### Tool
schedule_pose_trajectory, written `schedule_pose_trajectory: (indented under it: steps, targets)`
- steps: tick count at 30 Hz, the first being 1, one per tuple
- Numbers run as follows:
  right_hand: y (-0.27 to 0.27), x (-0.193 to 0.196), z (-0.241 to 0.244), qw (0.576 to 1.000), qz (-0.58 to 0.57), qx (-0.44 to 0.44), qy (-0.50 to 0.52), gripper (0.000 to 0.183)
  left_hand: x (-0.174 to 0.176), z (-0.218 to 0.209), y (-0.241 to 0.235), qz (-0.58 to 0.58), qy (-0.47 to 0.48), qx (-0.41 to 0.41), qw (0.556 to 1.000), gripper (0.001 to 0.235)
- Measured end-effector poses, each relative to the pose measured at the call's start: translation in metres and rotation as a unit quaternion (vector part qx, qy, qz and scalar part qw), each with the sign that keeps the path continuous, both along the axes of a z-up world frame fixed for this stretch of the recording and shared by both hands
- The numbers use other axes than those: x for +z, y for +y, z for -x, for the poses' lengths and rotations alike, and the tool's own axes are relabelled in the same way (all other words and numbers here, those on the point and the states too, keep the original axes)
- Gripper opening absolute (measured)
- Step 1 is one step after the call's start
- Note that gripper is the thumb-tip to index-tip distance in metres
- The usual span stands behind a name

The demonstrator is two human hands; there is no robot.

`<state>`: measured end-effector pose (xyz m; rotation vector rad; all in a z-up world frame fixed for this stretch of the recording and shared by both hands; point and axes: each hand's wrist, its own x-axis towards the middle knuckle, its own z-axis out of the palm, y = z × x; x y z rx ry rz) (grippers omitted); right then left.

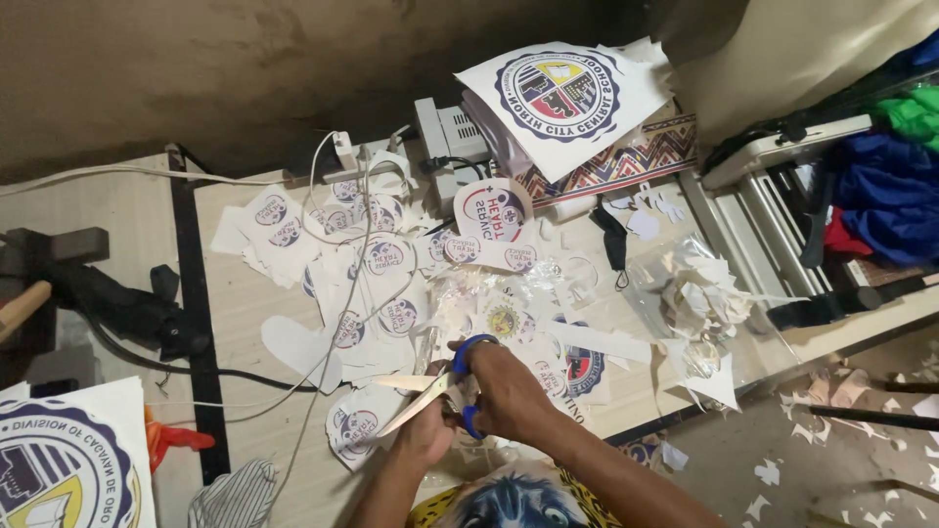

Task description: The person uses scissors to cut out circular logo stickers from a printed sheet. They hold the sheet with the left hand and carefully trim around the edges of each sticker, placing the finished pieces on the table.

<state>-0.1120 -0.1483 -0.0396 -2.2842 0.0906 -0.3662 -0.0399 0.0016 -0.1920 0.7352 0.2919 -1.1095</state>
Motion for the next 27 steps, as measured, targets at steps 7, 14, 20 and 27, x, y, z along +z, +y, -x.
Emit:
schedule_pose_trajectory:
  steps: [7, 14, 20, 27]
  targets:
    - [-0.002, 0.002, 0.003, 0.997, 0.022, 0.048, 0.047, 0.064, 0.025, -0.009, 0.007, 0.063, 0.031, -0.009, 0.997, 0.036]
    - [-0.001, 0.006, 0.003, 0.996, 0.020, 0.061, 0.057, 0.058, 0.060, -0.013, -0.006, -0.013, 0.022, -0.024, 0.999, 0.039]
    - [-0.004, -0.001, 0.003, 0.994, 0.034, 0.079, 0.069, 0.058, 0.045, -0.014, -0.004, 0.005, 0.034, -0.035, 0.999, 0.040]
    - [-0.006, 0.008, 0.001, 0.998, 0.021, 0.047, 0.046, 0.058, 0.018, -0.016, 0.007, 0.040, -0.048, -0.033, 0.997, 0.038]
